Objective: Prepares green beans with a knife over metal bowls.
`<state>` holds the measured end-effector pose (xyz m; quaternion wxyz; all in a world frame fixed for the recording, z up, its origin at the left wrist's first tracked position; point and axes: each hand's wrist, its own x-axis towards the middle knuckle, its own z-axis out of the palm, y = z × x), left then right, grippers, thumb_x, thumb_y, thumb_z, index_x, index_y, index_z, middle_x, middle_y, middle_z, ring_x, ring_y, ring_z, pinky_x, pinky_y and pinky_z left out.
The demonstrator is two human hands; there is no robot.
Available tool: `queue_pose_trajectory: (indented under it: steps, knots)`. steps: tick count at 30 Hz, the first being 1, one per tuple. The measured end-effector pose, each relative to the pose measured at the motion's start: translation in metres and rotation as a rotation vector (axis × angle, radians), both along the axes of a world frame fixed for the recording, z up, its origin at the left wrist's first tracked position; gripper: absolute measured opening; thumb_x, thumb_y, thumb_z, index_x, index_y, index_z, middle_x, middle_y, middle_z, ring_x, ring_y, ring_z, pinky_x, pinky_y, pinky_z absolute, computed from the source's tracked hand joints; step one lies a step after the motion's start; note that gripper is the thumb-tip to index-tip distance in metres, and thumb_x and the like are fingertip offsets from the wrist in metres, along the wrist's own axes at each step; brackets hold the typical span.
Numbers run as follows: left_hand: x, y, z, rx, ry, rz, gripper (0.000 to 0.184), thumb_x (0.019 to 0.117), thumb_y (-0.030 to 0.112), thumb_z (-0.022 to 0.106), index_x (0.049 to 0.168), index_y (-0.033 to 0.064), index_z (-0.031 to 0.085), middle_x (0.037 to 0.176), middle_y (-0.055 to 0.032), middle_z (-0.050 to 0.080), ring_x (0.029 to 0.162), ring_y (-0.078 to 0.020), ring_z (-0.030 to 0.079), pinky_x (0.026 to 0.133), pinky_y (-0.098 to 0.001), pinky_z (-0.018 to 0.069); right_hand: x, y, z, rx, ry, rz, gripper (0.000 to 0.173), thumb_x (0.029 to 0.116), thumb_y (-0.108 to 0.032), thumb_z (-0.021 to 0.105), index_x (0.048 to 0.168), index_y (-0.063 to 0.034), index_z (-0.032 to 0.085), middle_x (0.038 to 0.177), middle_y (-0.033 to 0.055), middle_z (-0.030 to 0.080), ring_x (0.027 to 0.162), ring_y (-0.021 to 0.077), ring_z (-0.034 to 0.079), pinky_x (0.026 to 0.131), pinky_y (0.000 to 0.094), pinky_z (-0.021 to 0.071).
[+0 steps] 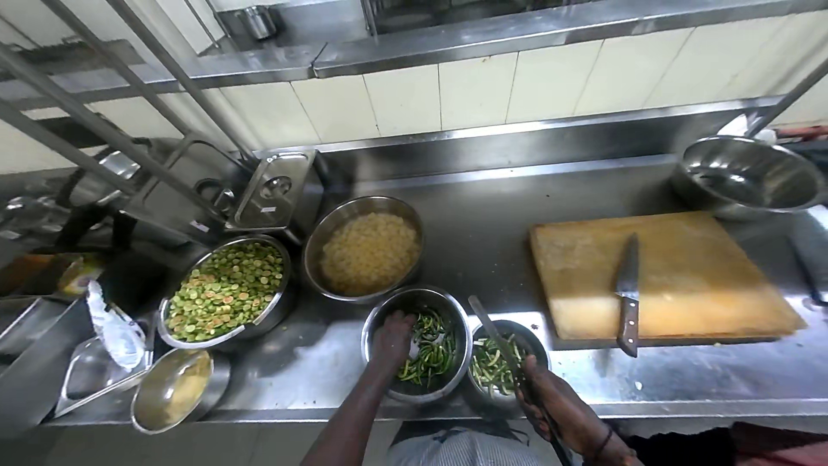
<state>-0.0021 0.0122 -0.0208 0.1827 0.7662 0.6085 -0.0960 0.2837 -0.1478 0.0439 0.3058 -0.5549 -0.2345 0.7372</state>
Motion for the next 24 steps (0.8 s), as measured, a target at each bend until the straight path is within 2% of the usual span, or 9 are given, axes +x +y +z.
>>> queue_pose_trajectory:
  steps: [3,5,7,9,11,12,15,19,24]
  knots:
    - [0.000,-0.002,0.001,-0.005,-0.010,0.034,0.027,0.1016,0.018,0.059,0.127,0.0136,0.068,0.134,-0.0165,0.060,0.127,-0.0354,0.057,0.100,-0.0527,0.0526,0.000,-0.001,-0.001,0.036,-0.018,-0.006,0.060,0.1078,-0.058,0.022,0.088,-0.0114,0.054,0.061,-0.0006,0.046,0.043,0.0101,0.043,0.041,0.0240,0.0420]
    - [0.005,-0.007,0.010,0.019,-0.065,0.068,0.027,0.1028,0.021,0.058,0.126,0.0116,0.068,0.134,-0.0170,0.059,0.128,-0.0363,0.056,0.102,-0.0531,0.0513,0.000,-0.001,-0.003,0.096,-0.049,-0.010,0.051,0.1093,-0.050,0.028,0.091,-0.0116,0.056,0.064,-0.0007,0.049,0.046,0.0104,0.046,0.043,0.0249,0.0450]
    - [0.008,-0.013,0.018,0.047,-0.237,0.092,0.027,0.1033,0.020,0.057,0.123,0.0064,0.069,0.129,-0.0171,0.063,0.126,-0.0351,0.058,0.107,-0.0529,0.0472,0.002,0.000,-0.006,0.173,-0.118,0.016,0.034,0.1093,-0.039,0.041,0.102,-0.0098,0.058,0.069,0.0005,0.051,0.050,0.0124,0.049,0.047,0.0275,0.0483]
    - [0.015,-0.021,0.029,-0.013,-0.481,0.133,0.026,0.1053,0.019,0.055,0.122,0.0031,0.066,0.119,-0.0147,0.068,0.113,-0.0294,0.065,0.103,-0.0505,0.0500,0.000,0.001,-0.007,0.229,-0.226,0.069,0.026,0.1073,-0.032,0.049,0.114,-0.0078,0.057,0.071,0.0011,0.053,0.053,0.0140,0.053,0.051,0.0309,0.0508]
    - [0.027,-0.033,0.040,-0.146,-0.778,0.232,0.021,0.1063,0.015,0.054,0.120,0.0034,0.065,0.105,-0.0081,0.072,0.094,-0.0187,0.068,0.090,-0.0397,0.0552,-0.003,0.002,-0.005,0.272,-0.335,0.130,0.029,0.1070,-0.031,0.049,0.119,-0.0057,0.057,0.073,0.0030,0.054,0.055,0.0161,0.055,0.054,0.0347,0.0520]
    - [0.034,-0.039,0.043,-0.212,-0.950,0.300,0.018,0.1058,0.011,0.054,0.117,0.0017,0.065,0.098,-0.0074,0.072,0.088,-0.0165,0.068,0.084,-0.0356,0.0555,-0.004,0.003,-0.004,0.292,-0.395,0.168,0.031,0.1071,-0.032,0.049,0.120,-0.0051,0.057,0.074,0.0041,0.055,0.057,0.0173,0.056,0.056,0.0368,0.0532]
    - [0.053,-0.052,0.054,-0.436,-1.349,0.500,0.018,0.1052,0.003,0.050,0.114,-0.0062,0.063,0.089,-0.0134,0.069,0.082,-0.0216,0.070,0.082,-0.0368,0.0599,-0.011,0.005,0.004,0.339,-0.594,0.290,0.037,0.1074,-0.036,0.047,0.124,-0.0052,0.059,0.079,0.0083,0.062,0.062,0.0220,0.063,0.063,0.0430,0.0572]
    - [0.063,-0.058,0.067,-0.619,-1.548,0.665,0.020,0.1057,0.001,0.047,0.113,-0.0067,0.064,0.091,-0.0152,0.068,0.081,-0.0246,0.069,0.083,-0.0405,0.0609,-0.017,0.003,0.015,0.408,-0.803,0.375,0.039,0.1073,-0.037,0.047,0.122,-0.0045,0.062,0.083,0.0132,0.065,0.074,0.0295,0.067,0.074,0.0503,0.0563]
    - [0.066,-0.059,0.072,-0.692,-1.636,0.733,0.019,0.1059,0.000,0.045,0.109,-0.0054,0.062,0.092,-0.0149,0.067,0.083,-0.0265,0.069,0.086,-0.0456,0.0604,-0.018,-0.002,0.018,0.454,-0.888,0.380,0.038,0.1069,-0.036,0.047,0.119,-0.0035,0.063,0.083,0.0146,0.065,0.078,0.0322,0.067,0.076,0.0515,0.0544]
